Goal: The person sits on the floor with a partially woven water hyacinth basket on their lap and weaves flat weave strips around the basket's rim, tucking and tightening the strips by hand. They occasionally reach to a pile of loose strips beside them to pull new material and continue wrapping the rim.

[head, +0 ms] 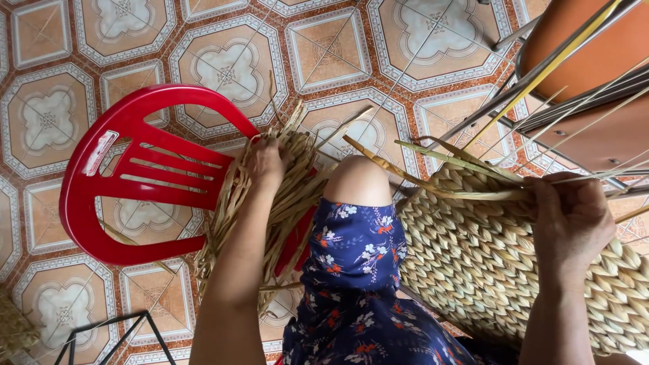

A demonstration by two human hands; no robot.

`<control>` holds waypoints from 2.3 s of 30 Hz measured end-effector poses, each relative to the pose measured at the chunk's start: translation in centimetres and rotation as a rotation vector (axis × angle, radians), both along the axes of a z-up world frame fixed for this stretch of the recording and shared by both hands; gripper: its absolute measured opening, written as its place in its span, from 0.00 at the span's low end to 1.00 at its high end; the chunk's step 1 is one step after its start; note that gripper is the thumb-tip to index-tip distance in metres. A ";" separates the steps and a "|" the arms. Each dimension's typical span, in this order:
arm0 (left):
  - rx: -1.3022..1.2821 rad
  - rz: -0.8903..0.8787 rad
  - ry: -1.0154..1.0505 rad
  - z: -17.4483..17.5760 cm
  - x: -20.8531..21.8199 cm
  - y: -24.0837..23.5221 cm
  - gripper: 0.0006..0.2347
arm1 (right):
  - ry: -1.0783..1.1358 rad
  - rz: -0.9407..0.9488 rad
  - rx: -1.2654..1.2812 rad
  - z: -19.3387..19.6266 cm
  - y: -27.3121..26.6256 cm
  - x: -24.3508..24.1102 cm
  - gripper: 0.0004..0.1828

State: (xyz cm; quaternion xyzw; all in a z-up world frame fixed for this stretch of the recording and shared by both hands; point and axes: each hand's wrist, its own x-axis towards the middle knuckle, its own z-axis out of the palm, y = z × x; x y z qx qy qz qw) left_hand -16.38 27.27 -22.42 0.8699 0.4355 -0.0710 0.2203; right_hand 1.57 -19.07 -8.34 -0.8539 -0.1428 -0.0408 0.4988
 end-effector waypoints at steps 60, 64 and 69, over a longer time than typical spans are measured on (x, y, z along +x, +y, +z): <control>-0.474 -0.766 -1.075 16.1 15.4 -23.7 0.06 | 0.051 -0.244 -0.131 1.4 1.7 -0.2 0.08; -0.465 -0.724 -0.899 14.4 14.9 -24.2 0.05 | -0.046 -0.205 -0.025 2.4 1.9 -2.0 0.05; -0.509 -0.754 -0.967 16.2 15.4 -24.3 0.05 | -0.136 -0.190 -0.054 1.2 0.9 -2.1 0.05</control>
